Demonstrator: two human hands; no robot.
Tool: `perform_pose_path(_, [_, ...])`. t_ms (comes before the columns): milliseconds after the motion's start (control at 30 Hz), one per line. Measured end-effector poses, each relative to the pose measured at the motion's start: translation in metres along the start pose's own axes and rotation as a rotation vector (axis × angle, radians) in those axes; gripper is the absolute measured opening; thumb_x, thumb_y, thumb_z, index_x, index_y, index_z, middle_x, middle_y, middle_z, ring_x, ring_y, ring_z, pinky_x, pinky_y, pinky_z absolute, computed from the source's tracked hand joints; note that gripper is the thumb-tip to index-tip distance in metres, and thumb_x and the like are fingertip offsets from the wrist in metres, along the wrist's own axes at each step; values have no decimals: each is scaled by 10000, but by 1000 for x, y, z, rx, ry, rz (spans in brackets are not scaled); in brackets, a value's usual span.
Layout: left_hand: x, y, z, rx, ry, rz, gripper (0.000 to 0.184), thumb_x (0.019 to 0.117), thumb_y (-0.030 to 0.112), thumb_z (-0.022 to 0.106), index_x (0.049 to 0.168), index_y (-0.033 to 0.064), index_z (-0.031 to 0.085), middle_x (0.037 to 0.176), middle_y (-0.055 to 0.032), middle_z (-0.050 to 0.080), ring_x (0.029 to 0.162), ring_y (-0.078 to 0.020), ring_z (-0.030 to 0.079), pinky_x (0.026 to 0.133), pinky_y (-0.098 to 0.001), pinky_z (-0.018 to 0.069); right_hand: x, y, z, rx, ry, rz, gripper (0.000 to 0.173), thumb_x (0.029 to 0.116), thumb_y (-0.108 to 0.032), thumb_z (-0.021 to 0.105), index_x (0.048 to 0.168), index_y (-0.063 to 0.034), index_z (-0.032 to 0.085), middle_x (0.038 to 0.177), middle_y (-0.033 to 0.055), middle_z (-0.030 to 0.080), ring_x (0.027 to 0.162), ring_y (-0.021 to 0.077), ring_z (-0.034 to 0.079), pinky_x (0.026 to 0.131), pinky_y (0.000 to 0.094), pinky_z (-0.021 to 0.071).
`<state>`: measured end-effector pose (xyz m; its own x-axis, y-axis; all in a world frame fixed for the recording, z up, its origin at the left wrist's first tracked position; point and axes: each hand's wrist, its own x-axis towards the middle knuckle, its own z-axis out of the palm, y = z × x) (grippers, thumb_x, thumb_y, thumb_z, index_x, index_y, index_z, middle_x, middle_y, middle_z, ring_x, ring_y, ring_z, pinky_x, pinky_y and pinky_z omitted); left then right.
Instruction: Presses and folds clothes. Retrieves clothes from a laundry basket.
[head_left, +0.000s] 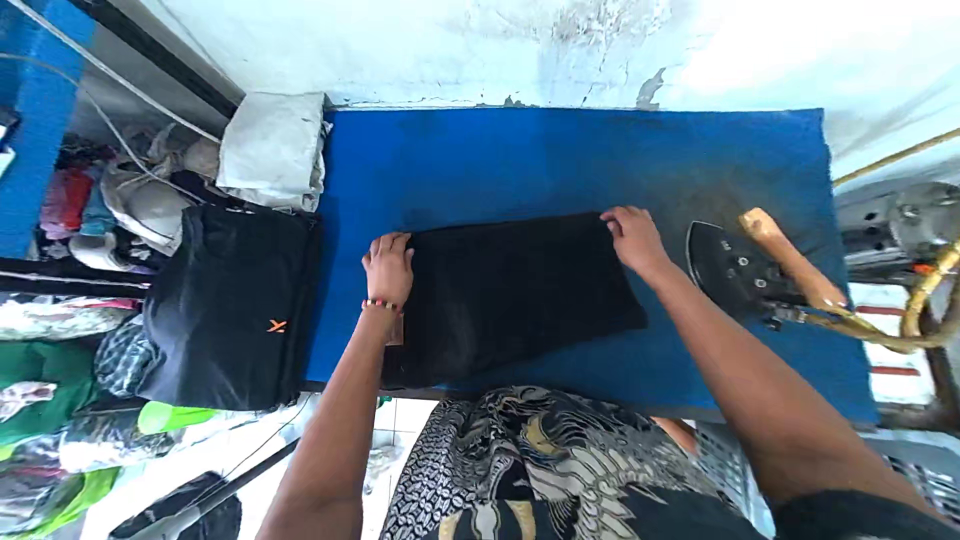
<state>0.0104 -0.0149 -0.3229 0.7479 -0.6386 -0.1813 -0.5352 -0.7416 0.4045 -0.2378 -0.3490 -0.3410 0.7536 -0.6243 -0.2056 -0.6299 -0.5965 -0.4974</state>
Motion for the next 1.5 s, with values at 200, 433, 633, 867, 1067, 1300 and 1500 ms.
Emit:
perform_pose_path(200, [62,-21,-1,156,-322,18,408,1021,263,646,1307,-28,625,1396,-270,575,1344,-489,495,1055,-715,376,60,14,4,100,-189,245,427,971,-152,717,1293,100,594,1255,366,614,1217,547,569,1020,709,421])
perform_pose_path(433, [46,9,31,108,-18,136,296,888,-46,624,1181,-45,666,1292,-290,612,1308,-482,512,1100,-688,326,13,-30,67,-42,332,-180,265,1041,-88,499,1190,94,620,1181,314,630,1144,501,602,969,641,472])
perform_pose_path(633, [23,-35,99,165,83,430,498,1049,323,403,1390,31,617,1451,-204,586,1358,-437,537,1100,-644,381,-12,22,91,-198,34,-310,582,1070,-374,438,1492,24,486,1566,219,461,1472,410,410,1166,667,298])
perform_pose_path(867, [30,54,91,56,139,352,427,1039,277,463,1307,17,671,1402,-185,622,1382,-419,506,1152,-683,270,-24,-6,86,-105,316,-338,458,1066,-252,429,1359,56,597,1493,253,525,1402,437,484,1135,630,366])
perform_pose_path(1067, [44,68,113,207,-105,406,516,1085,304,458,1568,125,433,1643,-101,378,1530,-366,310,1184,-704,161,-29,38,77,-211,121,-112,647,1073,-377,484,1582,0,352,1642,205,346,1540,402,285,1198,711,176])
perform_pose_path(1300, [-83,76,146,92,-194,706,655,985,441,600,1503,49,512,1574,-110,486,1450,-309,469,1155,-690,273,-88,141,-99,-327,256,485,858,902,-336,803,1487,92,344,1297,477,499,1205,703,469,941,845,350])
perform_pose_path(1500, [-93,68,130,-22,-436,732,610,1003,383,627,1539,131,483,1640,-106,386,1537,-347,306,1201,-714,122,-58,169,-111,183,75,799,729,971,-535,651,1310,98,530,1049,241,640,843,290,652,785,484,557])
